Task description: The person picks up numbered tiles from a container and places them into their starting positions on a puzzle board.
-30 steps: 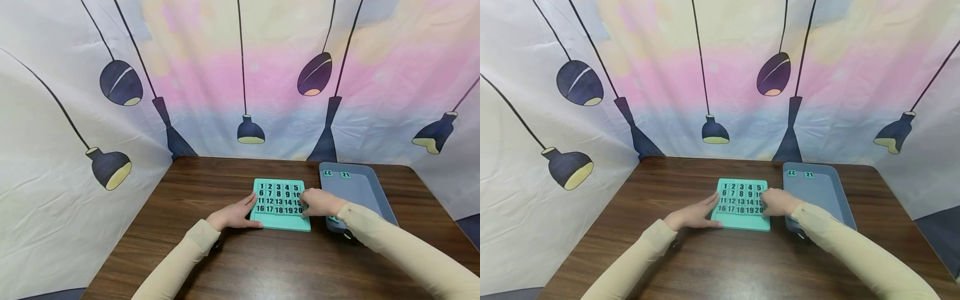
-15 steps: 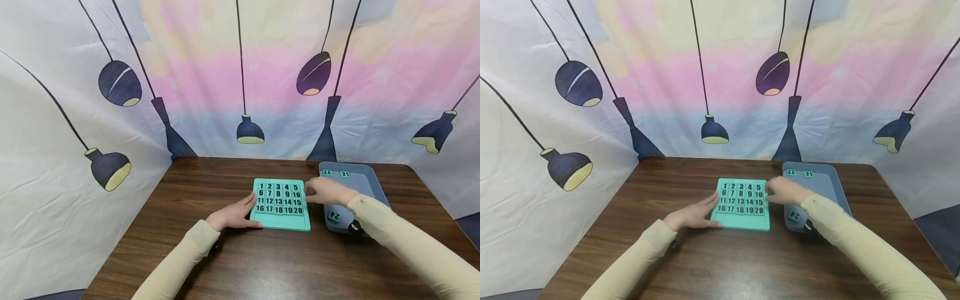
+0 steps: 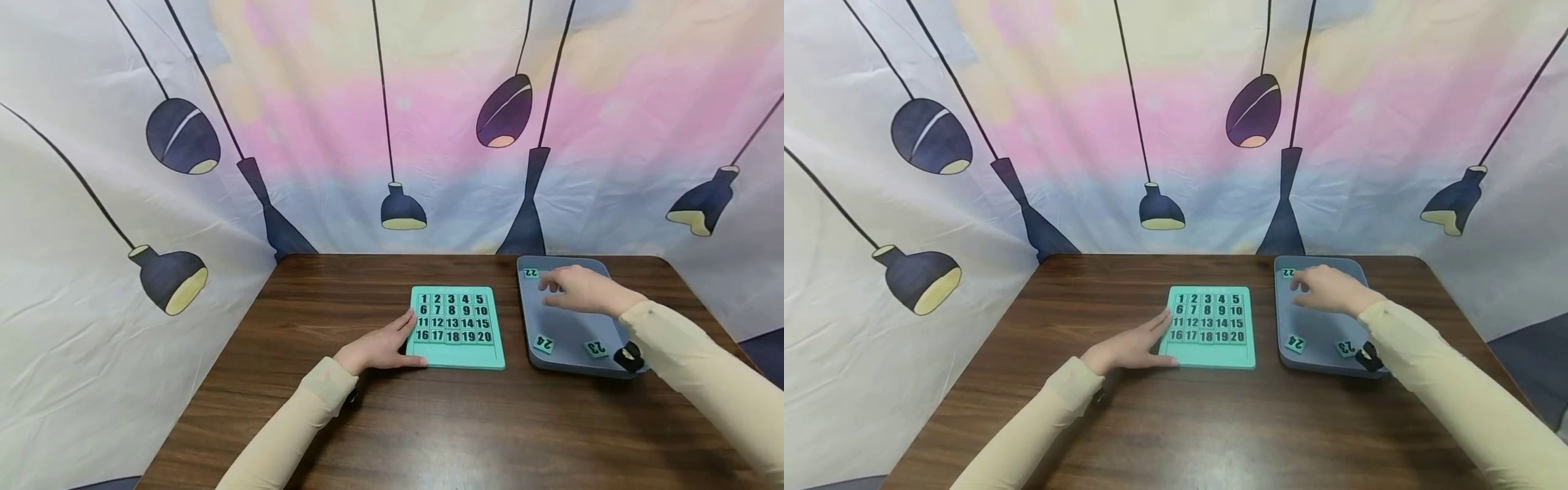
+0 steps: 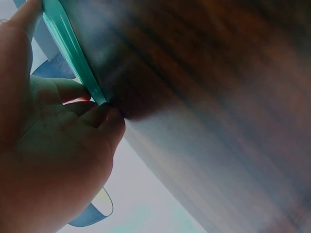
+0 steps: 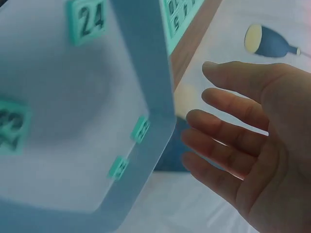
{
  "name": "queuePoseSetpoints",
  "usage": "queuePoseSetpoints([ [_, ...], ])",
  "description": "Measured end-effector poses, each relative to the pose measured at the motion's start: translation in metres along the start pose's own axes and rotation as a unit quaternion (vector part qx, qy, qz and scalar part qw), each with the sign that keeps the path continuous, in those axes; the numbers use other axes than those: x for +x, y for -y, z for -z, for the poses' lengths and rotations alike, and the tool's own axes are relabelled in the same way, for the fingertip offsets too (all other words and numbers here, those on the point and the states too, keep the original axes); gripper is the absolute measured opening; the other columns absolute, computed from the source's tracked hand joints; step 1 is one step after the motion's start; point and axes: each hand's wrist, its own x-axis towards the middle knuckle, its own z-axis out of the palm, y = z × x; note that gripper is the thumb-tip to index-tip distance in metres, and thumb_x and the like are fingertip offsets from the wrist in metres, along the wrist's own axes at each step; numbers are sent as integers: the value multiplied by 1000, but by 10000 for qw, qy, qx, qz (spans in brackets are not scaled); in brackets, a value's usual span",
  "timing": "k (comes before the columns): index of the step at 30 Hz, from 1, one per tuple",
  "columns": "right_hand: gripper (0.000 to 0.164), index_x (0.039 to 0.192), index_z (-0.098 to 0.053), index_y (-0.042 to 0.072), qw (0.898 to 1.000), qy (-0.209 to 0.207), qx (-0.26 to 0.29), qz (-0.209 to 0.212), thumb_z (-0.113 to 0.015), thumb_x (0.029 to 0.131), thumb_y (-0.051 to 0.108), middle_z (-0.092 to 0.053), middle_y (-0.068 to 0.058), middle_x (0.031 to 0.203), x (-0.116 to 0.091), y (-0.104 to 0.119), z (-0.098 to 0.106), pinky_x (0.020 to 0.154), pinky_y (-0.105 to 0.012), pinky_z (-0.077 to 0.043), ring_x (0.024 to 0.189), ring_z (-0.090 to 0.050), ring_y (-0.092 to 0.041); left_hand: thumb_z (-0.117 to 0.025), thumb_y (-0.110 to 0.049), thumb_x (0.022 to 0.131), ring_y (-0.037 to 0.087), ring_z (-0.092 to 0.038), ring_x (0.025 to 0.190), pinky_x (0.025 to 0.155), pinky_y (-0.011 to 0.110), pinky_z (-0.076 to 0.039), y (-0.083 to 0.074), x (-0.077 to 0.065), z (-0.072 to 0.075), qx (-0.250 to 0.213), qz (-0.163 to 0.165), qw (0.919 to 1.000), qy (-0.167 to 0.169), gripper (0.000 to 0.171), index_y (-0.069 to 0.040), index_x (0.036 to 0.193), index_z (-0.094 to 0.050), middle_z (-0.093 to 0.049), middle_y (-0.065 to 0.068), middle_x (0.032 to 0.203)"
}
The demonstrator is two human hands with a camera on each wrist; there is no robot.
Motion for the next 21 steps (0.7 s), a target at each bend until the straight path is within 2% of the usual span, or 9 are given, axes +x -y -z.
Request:
queuePoseSetpoints([
  [6, 32, 117, -70, -3, 9996, 146, 8, -225, -73, 94, 19, -69, -17, 106, -25, -21, 1, 74, -47, -55, 96, -66, -35, -56, -68, 94, 24, -17, 153, 115, 43, -33, 0, 1, 0, 15, -8, 10000, 10, 102, -11, 163, -7, 4, 5, 169],
  [10, 34, 116, -70, -5, 9993, 71, -55, -366, -74, 92, 18, -70, -19, 105, -32, -30, 3, 72, -46, -56, 92, -67, -34, -56, -68, 94, 24, -15, 153, 116, 43, -32, 3, 1, 1, -8, 18, 10000, -19, 102, -12, 163, -7, 5, 4, 169],
  [16, 37, 117, -68, -10, 9983, 11, -104, -569, -74, 91, 15, -69, -24, 105, -32, -48, 7, 70, -46, -56, 88, -67, -33, -56, -68, 94, 24, -17, 153, 116, 44, -32, 2, 1, 3, 3, -13, 10000, -59, 102, -11, 163, -7, 4, 5, 169],
  [21, 41, 121, -64, -14, 9959, -145, 20, -889, -73, 91, 13, -66, -30, 108, -20, -64, 6, 74, -50, -55, 93, -66, -40, -56, -68, 94, 24, -22, 151, 115, 43, -34, 0, -1, 0, -7, -23, 10000, -49, 102, -12, 163, -8, 2, 5, 170],
])
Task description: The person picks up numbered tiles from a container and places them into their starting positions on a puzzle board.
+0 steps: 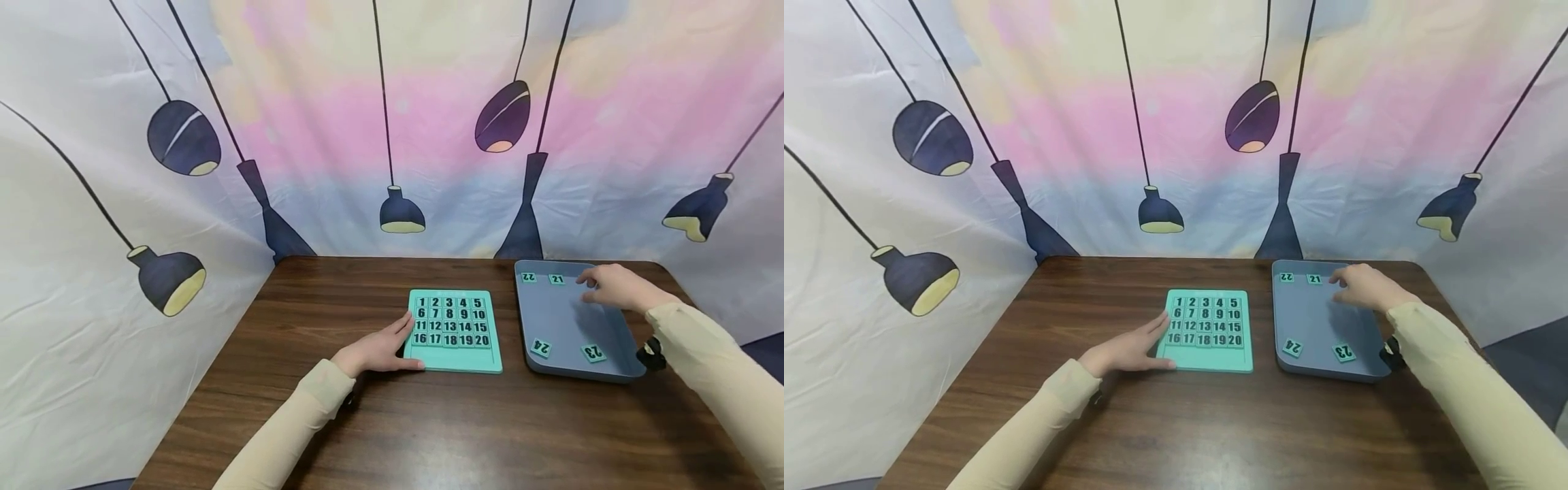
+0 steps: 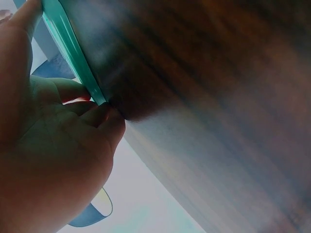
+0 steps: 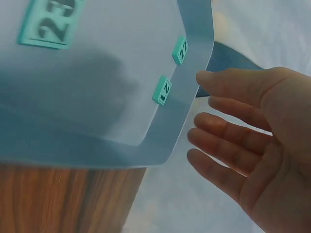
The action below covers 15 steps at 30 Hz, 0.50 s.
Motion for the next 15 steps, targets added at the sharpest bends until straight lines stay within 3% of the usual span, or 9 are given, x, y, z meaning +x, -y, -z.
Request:
queuePoseSetpoints([
  [6, 48, 130, -56, -18, 9993, -96, 367, 9, -68, 93, 10, -58, -38, 126, 25, -4, -5, 85, -58, -51, 112, -57, -53, -57, -68, 93, 23, -22, 151, 115, 43, -33, -1, -3, 0, -29, -1, 10000, -45, 102, -11, 163, -9, 0, 5, 170],
  [10, 51, 133, -52, -20, 9986, -40, 504, 161, -67, 94, 9, -53, -40, 131, 40, -9, -12, 88, -60, -49, 115, -54, -56, -57, -68, 93, 22, -21, 152, 116, 42, -32, -1, -4, -1, 5, -6, 10000, -56, 102, -11, 163, -10, -1, 4, 170],
  [15, 56, 137, -47, -21, 9977, 52, 673, -98, -66, 95, 11, -46, -44, 135, 55, -14, -22, 91, -63, -47, 119, -48, -59, -57, -70, 92, 21, -21, 152, 116, 41, -32, -1, -4, -1, 63, 48, 9999, -95, 103, -11, 163, -11, -2, 3, 170],
])
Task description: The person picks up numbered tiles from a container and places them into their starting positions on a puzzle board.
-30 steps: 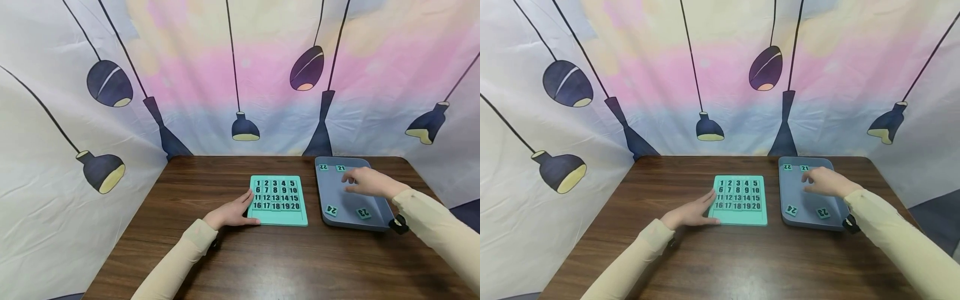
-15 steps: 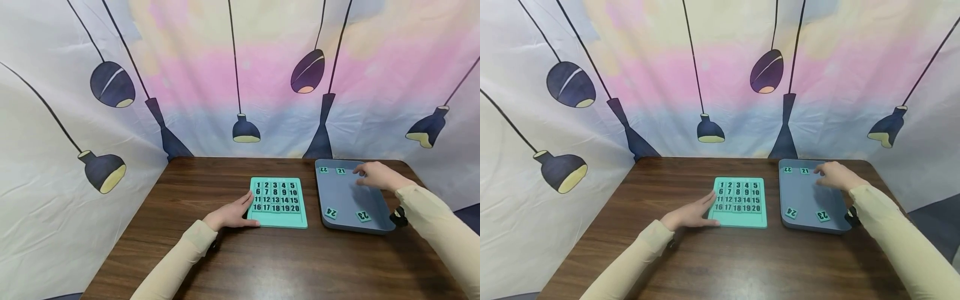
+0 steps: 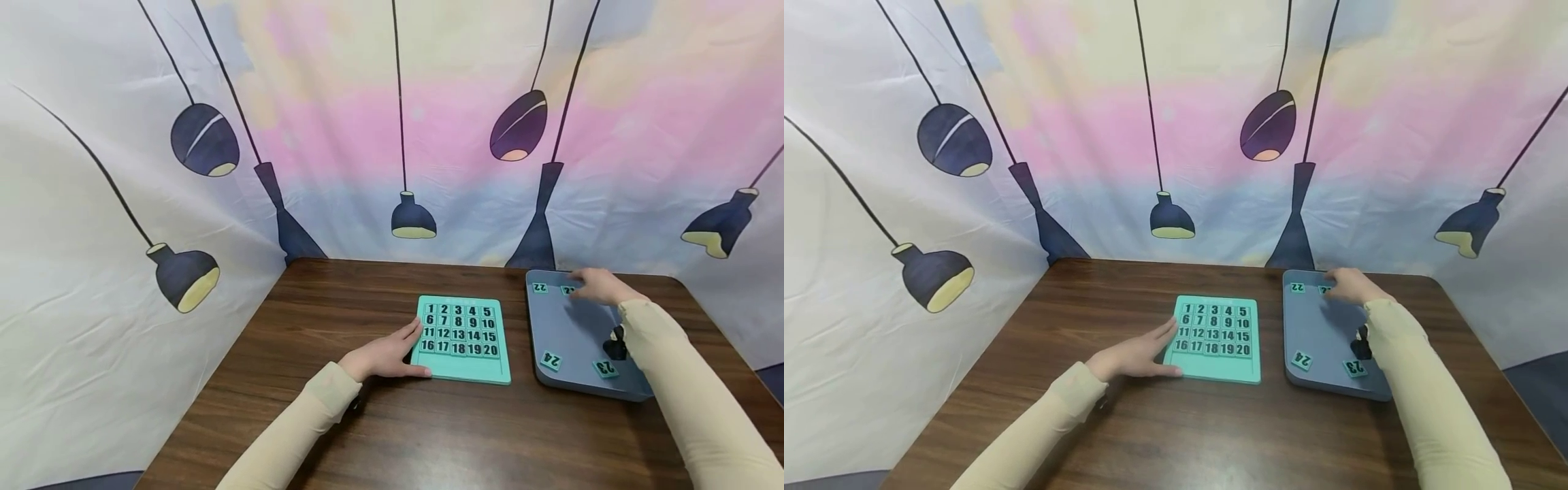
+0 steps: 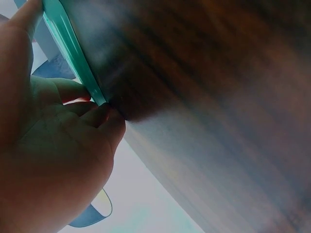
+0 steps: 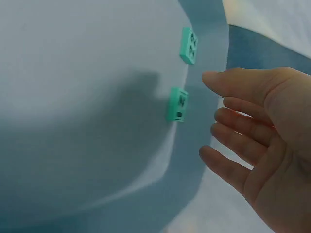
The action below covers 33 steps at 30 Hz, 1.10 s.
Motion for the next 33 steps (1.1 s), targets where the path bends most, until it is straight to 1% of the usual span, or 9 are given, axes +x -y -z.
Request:
queuePoseSetpoints([
  [4, 56, 136, -47, -21, 9997, 56, -18, -220, -64, 95, 14, -44, -45, 135, 2, -5, -9, 91, -64, -46, 118, -48, -61, -56, -70, 92, 20, -20, 152, 116, 40, -32, -1, 2, -1, 14, -10, 10000, 39, 103, -12, 163, -10, -1, 2, 170],
  [8, 56, 134, -48, -21, 9992, 223, -238, -221, -64, 95, 15, -47, -44, 134, 3, -10, -19, 92, -64, -45, 118, -49, -60, -55, -71, 92, 20, -20, 152, 116, 39, -31, -1, 4, -2, -4, -57, 9999, 91, 103, -12, 163, -9, -1, 3, 170],
  [11, 54, 133, -49, -23, 9989, 282, -341, -158, -65, 94, 11, -48, -44, 132, 2, -13, -25, 94, -64, -44, 119, -48, -60, -55, -72, 91, 20, -20, 152, 116, 39, -32, 0, 4, -5, -35, -68, 9999, 115, 104, -12, 163, -9, -1, 3, 170],
  [15, 50, 128, -52, -24, 9986, 166, -492, -82, -67, 91, 6, -50, -45, 129, 1, -14, -28, 94, -64, -44, 118, -48, -60, -55, -72, 91, 20, -20, 152, 116, 40, -32, 1, 5, -6, -48, -52, 9999, 108, 105, -12, 163, -9, -1, 2, 170],
  [19, 46, 124, -55, -24, 9984, 45, -570, -11, -68, 89, 2, -53, -44, 124, 1, -14, -28, 91, -62, -46, 114, -50, -60, -56, -71, 92, 20, -19, 152, 117, 40, -31, 2, 5, -4, -54, -59, 9999, 104, 104, -12, 163, -9, 0, 3, 170],
  [25, 39, 119, -59, -24, 9992, -61, -370, 117, -68, 89, -1, -62, -40, 112, 0, -18, -28, 83, -58, -52, 104, -60, -54, -56, -69, 93, 21, -18, 152, 117, 40, -31, 2, 4, 1, -39, -63, 9999, 105, 103, -12, 163, -7, 2, 3, 170],
  [27, 39, 118, -59, -24, 9997, -39, -237, 90, -68, 90, 1, -63, -39, 110, -2, -17, -28, 83, -58, -51, 104, -60, -53, -56, -69, 93, 21, -19, 152, 116, 40, -31, 2, 4, 1, -9, -46, 9999, 97, 103, -12, 163, -7, 2, 3, 170],
  [31, 41, 121, -56, -23, 10000, 52, -33, 6, -67, 93, 5, -61, -39, 113, -8, -14, -29, 84, -57, -51, 106, -59, -53, -56, -69, 93, 21, -19, 152, 116, 40, -32, 3, 3, 0, -1, -26, 10000, 86, 103, -11, 163, -8, 1, 4, 170],
  [33, 42, 121, -57, -23, 10000, 35, 50, -32, -67, 93, 6, -61, -39, 113, -11, -11, -28, 83, -57, -51, 105, -59, -52, -56, -69, 93, 22, -20, 152, 116, 41, -32, 2, 2, 0, -17, -33, 10000, 66, 102, -12, 163, -9, 1, 4, 170],
])
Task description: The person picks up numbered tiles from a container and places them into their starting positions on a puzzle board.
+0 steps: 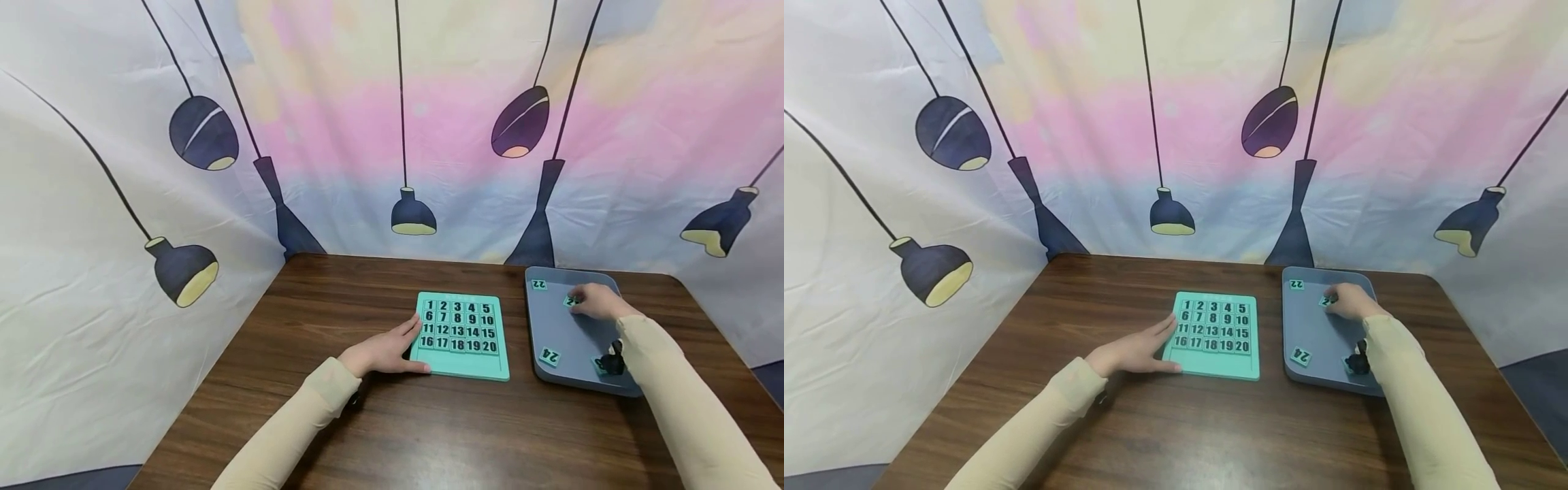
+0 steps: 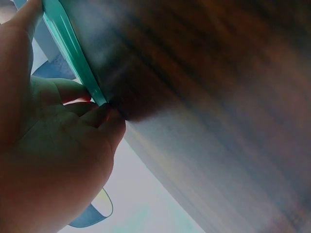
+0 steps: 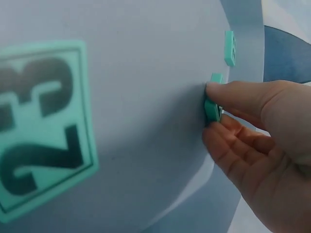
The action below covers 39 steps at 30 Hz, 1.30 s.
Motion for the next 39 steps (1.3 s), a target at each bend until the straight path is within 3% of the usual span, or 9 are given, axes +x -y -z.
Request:
queuePoseSetpoints([
  [6, 47, 125, -58, -20, 9986, -300, 432, -35, -68, 95, 14, -62, -34, 112, -7, 11, 4, 77, -53, -53, 99, -62, -45, -56, -70, 92, 22, -22, 152, 115, 41, -33, 0, -1, -2, -21, 46, 10000, -5, 103, -12, 163, -9, 0, 3, 170],
  [11, 47, 130, -58, -16, 9958, -502, 746, 189, -67, 97, 18, -63, -31, 116, -11, 26, 6, 77, -51, -54, 102, -62, -44, -57, -69, 92, 21, -22, 152, 116, 41, -32, 0, -2, -4, -26, 66, 10000, 11, 103, -12, 163, -9, 0, 2, 170],
  [21, 45, 135, -60, -5, 9904, -877, 903, 572, -66, 99, 21, -58, -24, 125, -11, 88, 8, 81, -52, -52, 107, -59, -38, -56, -70, 92, 21, -18, 152, 116, 42, -31, 1, 4, -1, -59, 53, 10000, -7, 103, -13, 163, -7, 2, 3, 170],
  [30, 40, 131, -65, -2, 9853, -624, 931, 1290, -71, 96, 17, -62, -16, 120, -2, 138, -23, 77, -43, -54, 98, -63, -27, -56, -71, 92, 21, -19, 152, 116, 42, -32, 3, 4, 3, -38, 70, 10000, -28, 104, -14, 164, -7, 3, 2, 170],
  [39, 36, 128, -67, 0, 9744, -12, 947, 2037, -71, 96, 15, -63, -11, 116, -4, 182, -70, 70, -30, -53, 85, -62, -13, -56, -70, 92, 23, -21, 152, 115, 43, -34, 0, 3, 0, -82, 123, 9999, 13, 104, -14, 164, -7, 2, 3, 170],
])
